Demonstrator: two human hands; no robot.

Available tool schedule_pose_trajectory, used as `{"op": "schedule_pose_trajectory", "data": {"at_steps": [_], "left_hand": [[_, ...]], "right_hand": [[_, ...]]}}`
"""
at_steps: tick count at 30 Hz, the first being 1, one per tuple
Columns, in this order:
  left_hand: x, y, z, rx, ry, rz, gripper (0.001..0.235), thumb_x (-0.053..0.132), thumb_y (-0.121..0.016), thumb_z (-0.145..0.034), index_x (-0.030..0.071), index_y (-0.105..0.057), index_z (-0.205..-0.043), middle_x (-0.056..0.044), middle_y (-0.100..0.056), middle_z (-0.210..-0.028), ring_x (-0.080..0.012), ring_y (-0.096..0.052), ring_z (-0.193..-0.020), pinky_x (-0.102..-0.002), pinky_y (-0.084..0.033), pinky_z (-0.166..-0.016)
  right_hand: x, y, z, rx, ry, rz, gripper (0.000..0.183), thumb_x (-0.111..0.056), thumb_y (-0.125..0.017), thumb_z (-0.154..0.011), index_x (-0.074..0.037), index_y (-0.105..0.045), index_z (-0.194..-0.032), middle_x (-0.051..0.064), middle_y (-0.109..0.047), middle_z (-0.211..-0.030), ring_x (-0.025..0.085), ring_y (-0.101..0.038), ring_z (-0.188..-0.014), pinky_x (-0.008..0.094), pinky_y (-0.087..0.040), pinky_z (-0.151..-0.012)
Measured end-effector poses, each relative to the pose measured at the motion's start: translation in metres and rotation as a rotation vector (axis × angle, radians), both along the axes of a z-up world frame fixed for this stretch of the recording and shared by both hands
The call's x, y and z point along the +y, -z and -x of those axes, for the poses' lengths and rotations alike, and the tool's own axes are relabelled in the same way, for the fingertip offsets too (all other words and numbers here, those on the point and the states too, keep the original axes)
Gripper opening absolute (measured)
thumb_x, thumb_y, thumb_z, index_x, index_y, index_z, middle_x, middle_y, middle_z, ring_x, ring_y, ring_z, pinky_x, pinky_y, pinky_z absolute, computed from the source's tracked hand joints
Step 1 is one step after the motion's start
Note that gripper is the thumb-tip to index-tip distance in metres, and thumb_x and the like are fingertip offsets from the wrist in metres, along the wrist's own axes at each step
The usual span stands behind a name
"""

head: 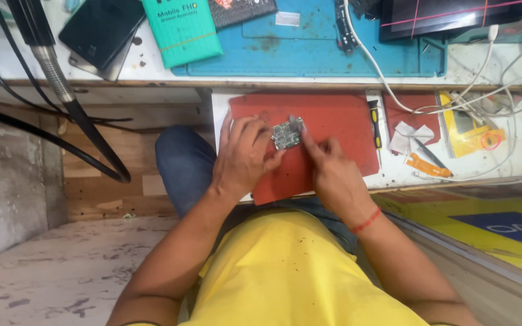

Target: The person scrapes a small electronic component on a red mat using a small tool, then uses a hot air gun to heat the component. The workspace contains various tools and electronic parts.

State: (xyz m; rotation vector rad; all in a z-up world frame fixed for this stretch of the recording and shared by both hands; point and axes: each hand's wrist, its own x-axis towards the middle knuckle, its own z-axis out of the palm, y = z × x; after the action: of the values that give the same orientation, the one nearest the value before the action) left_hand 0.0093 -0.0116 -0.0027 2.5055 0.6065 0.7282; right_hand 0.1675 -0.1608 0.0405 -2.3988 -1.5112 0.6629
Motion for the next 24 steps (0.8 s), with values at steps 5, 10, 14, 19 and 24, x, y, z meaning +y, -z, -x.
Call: {"op": "schedule_pose_trajectory", "data": {"at_steps": [5, 10, 14, 19, 24], "left_hand": [[0.009, -0.004, -0.004, -0.002, -0.003, 0.017, 0.044, 0.029, -0.087, -0.075, 0.004, -0.071, -0.108, -0.008, -0.063, -0.116, -0.0282, -0.058, -0.120, -0.060, -0.034, -0.116], [0.014, -0.006, -0.007, -0.018, -0.003, 0.022, 0.045, 0.030, -0.088, -0.074, 0.005, -0.072, -0.107, -0.008, -0.063, -0.116, -0.0291, -0.058, -0.119, -0.059, -0.034, -0.115], [0.003, -0.001, -0.001, -0.003, -0.012, 0.040, 0.045, 0.030, -0.088, -0.075, 0.005, -0.073, -0.110, -0.008, -0.064, -0.118, -0.0282, -0.058, -0.119, -0.058, -0.034, -0.115], [0.012, -0.004, -0.006, -0.022, -0.006, 0.011, 0.043, 0.029, -0.087, -0.074, 0.005, -0.072, -0.107, -0.007, -0.063, -0.116, -0.0276, -0.058, -0.118, -0.058, -0.034, -0.115], [0.004, -0.002, -0.004, -0.006, 0.003, 0.038, 0.044, 0.030, -0.089, -0.076, 0.004, -0.072, -0.108, -0.008, -0.062, -0.115, -0.0283, -0.058, -0.116, -0.056, -0.035, -0.115]], "right_hand": [[0.011, -0.003, 0.002, -0.038, 0.022, -0.069, 0.067, 0.002, -0.050, -0.086, -0.020, -0.052, -0.149, 0.021, -0.061, -0.118, 0.046, -0.067, -0.086, 0.054, -0.056, -0.074], [0.014, -0.001, 0.003, -0.010, 0.020, -0.008, 0.069, 0.002, -0.051, -0.084, -0.018, -0.050, -0.150, 0.022, -0.060, -0.114, 0.046, -0.066, -0.084, 0.054, -0.056, -0.070], [0.001, 0.008, 0.006, -0.043, -0.002, -0.078, 0.064, 0.001, -0.051, -0.087, -0.017, -0.052, -0.148, 0.021, -0.060, -0.117, 0.045, -0.067, -0.085, 0.053, -0.056, -0.070], [0.001, 0.003, 0.005, -0.012, 0.042, -0.050, 0.062, -0.003, -0.052, -0.090, -0.019, -0.050, -0.150, 0.020, -0.060, -0.112, 0.043, -0.068, -0.086, 0.052, -0.056, -0.071], [0.000, 0.008, 0.003, -0.045, -0.002, -0.103, 0.065, 0.001, -0.050, -0.088, -0.015, -0.049, -0.151, 0.022, -0.059, -0.116, 0.045, -0.066, -0.083, 0.052, -0.056, -0.070]]}}
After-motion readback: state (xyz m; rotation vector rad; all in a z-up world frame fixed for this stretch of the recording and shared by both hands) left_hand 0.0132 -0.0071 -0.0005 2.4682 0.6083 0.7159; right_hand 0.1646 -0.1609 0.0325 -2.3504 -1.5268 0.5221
